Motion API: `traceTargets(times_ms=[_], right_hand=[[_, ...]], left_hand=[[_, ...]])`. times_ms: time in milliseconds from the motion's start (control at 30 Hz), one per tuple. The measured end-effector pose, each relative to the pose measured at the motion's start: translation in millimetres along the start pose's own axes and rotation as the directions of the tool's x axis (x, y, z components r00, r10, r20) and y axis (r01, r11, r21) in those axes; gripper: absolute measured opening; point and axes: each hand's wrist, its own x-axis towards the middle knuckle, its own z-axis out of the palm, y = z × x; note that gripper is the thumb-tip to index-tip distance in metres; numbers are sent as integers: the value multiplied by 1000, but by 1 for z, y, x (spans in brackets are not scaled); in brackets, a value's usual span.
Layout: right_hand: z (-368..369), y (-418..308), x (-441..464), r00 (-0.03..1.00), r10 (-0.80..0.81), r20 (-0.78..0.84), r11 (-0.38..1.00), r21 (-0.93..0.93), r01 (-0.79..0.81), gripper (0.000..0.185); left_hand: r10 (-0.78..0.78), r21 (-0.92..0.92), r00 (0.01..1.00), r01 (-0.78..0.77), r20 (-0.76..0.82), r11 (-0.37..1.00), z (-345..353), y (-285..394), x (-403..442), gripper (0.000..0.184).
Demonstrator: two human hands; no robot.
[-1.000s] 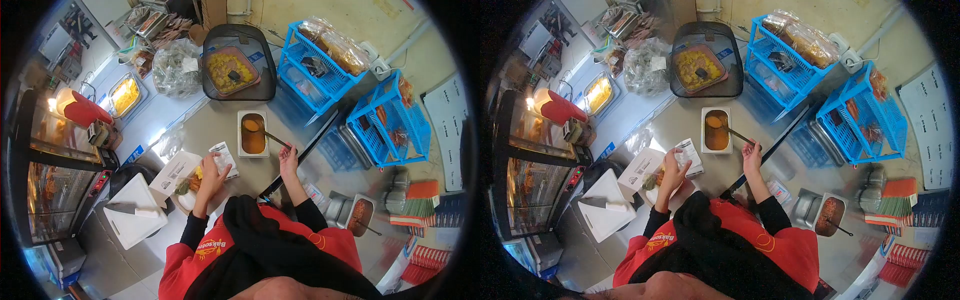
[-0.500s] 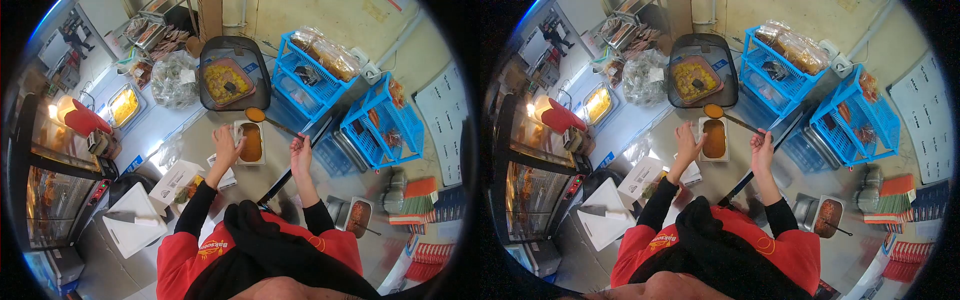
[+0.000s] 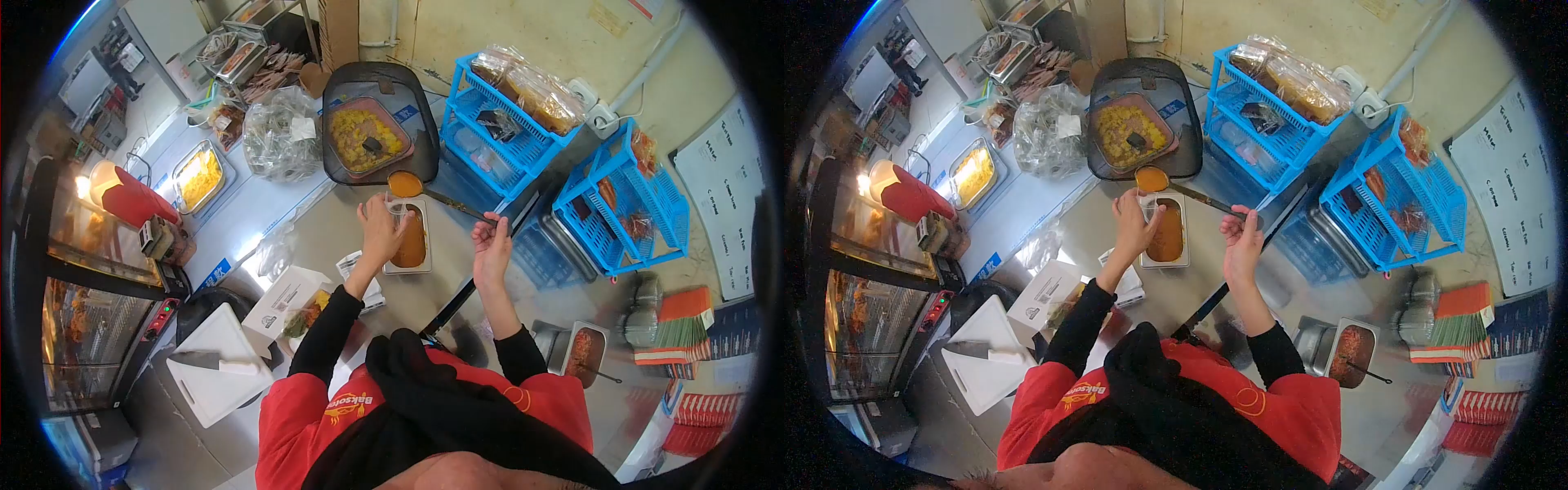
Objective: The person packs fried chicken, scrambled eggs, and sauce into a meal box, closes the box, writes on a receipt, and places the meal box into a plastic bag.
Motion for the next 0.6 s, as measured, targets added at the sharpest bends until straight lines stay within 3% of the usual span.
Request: traceTargets(times_ms=[600], right_hand=[[-4, 0, -4, 979, -171, 108, 963, -192, 190, 38]], left_hand=[[-32, -62, 999, 34, 31, 998, 3, -3, -1, 52]])
